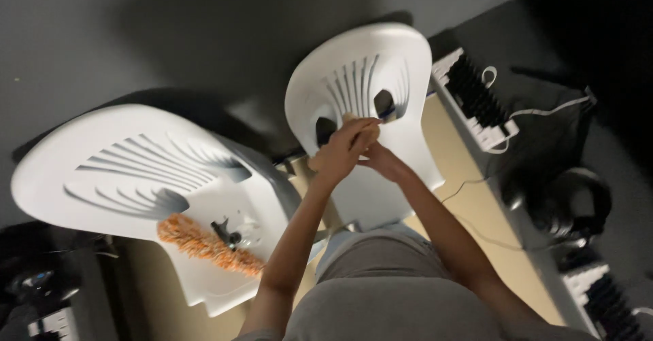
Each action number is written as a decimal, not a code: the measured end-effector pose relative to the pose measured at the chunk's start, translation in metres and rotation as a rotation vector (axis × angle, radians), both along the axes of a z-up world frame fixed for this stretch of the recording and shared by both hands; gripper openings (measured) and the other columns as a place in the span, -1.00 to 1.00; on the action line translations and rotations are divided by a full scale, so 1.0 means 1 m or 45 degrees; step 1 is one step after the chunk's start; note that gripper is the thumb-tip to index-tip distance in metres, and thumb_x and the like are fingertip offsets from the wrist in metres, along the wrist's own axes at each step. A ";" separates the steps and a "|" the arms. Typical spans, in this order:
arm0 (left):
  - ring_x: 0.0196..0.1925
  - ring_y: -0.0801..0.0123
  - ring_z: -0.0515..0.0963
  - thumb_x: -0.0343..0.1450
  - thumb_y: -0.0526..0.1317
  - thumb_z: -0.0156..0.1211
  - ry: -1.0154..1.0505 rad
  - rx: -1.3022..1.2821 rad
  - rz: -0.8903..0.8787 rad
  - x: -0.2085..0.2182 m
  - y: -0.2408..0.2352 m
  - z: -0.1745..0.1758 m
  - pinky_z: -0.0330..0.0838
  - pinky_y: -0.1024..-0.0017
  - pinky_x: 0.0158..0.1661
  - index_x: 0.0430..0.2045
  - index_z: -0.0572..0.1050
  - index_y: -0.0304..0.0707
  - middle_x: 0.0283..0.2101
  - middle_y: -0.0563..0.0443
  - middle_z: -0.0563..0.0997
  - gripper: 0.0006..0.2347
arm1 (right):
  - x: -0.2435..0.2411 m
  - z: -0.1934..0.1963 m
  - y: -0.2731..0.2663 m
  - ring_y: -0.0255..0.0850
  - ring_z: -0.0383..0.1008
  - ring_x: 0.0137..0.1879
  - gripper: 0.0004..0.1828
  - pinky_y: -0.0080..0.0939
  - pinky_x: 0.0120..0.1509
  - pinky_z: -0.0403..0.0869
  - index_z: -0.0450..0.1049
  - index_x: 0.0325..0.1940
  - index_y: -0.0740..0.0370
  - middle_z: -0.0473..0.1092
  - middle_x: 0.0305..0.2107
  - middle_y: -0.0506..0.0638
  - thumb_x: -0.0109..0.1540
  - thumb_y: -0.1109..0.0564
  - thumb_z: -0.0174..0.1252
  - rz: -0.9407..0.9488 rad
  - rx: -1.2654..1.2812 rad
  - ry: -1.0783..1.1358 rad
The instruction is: The person wipes the seat and backrest of white plastic chairs using a cloth. They repeatedly move the chairs to different positions and continue wiping various surfaces.
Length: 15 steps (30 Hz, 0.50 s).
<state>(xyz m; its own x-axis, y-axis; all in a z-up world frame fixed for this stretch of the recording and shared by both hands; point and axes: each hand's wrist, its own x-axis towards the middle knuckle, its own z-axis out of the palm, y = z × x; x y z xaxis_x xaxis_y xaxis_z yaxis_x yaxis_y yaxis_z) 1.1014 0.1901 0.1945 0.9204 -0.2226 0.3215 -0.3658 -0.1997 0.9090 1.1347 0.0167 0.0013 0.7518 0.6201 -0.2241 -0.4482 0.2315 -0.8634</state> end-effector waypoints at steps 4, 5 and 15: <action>0.11 0.13 0.64 0.54 -0.32 0.06 -0.008 -0.012 -0.010 0.025 -0.028 0.032 0.47 0.34 0.12 0.09 0.55 -0.26 0.09 -0.12 0.63 -0.75 | 0.047 -0.005 -0.007 -0.10 0.32 0.32 -0.40 0.06 0.32 0.40 0.17 0.45 0.11 0.27 0.26 0.02 0.41 -0.22 -0.12 -0.171 0.109 0.255; 0.11 0.15 0.63 0.53 -0.33 0.07 0.004 -0.018 0.013 0.032 -0.032 0.035 0.47 0.34 0.12 0.09 0.55 -0.27 0.10 -0.12 0.63 -0.74 | 0.062 -0.014 -0.014 -0.05 0.30 0.32 -0.42 0.05 0.35 0.36 0.17 0.46 0.17 0.27 0.25 0.06 0.46 -0.20 -0.15 -0.264 0.207 0.260; -0.14 0.07 0.50 0.58 -0.32 0.03 0.193 -0.060 0.664 0.137 0.010 0.022 0.39 0.32 -0.11 0.12 0.54 -0.25 0.11 -0.11 0.66 -0.76 | 0.207 0.107 -0.022 0.46 -0.13 0.51 -0.28 0.56 0.54 -0.38 0.13 0.41 0.48 0.04 0.34 0.48 0.44 -0.18 0.02 -0.674 -1.673 -1.426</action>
<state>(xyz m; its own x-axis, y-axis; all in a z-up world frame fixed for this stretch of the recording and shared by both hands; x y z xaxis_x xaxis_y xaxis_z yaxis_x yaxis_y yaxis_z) 1.2382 0.1997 0.2163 0.9416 0.2876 0.1752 -0.0933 -0.2773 0.9562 1.3413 -0.0057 0.1085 0.9136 0.1447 0.3799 0.3003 -0.8702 -0.3907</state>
